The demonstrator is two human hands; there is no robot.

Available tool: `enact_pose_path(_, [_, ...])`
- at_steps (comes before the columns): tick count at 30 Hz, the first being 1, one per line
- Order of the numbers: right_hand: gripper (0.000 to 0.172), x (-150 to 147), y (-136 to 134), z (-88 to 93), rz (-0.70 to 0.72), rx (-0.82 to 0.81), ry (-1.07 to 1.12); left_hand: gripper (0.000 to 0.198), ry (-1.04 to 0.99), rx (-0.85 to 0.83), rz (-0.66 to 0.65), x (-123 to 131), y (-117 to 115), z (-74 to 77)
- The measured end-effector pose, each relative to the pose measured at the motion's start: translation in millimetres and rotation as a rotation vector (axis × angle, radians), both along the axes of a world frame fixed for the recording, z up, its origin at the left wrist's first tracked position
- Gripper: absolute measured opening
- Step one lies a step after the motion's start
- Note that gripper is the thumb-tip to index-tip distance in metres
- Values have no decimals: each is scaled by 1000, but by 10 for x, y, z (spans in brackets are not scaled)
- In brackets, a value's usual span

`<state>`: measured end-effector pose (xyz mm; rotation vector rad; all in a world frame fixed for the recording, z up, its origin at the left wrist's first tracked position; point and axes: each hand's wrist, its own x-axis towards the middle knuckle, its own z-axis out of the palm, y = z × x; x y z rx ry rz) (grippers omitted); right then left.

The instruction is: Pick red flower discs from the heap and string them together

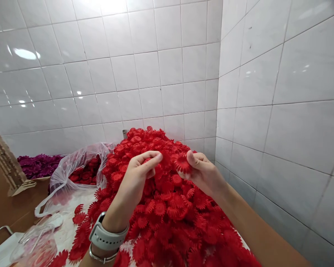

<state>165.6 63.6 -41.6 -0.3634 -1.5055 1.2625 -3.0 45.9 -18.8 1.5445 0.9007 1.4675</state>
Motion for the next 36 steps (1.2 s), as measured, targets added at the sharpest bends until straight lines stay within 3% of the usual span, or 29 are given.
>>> enact_pose_path(2, [57,17,11,23,-37,-53,67,28,-62,2,127,-68,87,-11])
enact_pose_path(5, [57,26,53,30,-84,-100,60,31,20,62,309,-158,190,-23])
enact_pose_path(12, [44,-22,130,-45,-59,-106,-114,19,243,200,381,-118,192,-53])
enact_pose_path(18, [40,-61,100,-47,-123,26,-181,13,458,390,233,36,-3,-43])
enact_pose_path(22, [44,-56,84,-56,-243,59,-146,11,464,485,373,65,-99,-22])
enact_pose_path(25, [48,-72,61,-62,-288,93,-91,10,477,469,331,68,-124,-13])
enact_pose_path(28, [48,-106,29,-62,-252,117,-92,14,482,415,214,76,-113,-20])
enact_pose_path(33, [52,-112,-3,-37,-111,82,-91,15,443,386,189,82,-99,-21])
enact_pose_path(36, [55,-76,-20,-3,-130,107,-143,16,464,391,162,83,-113,-12])
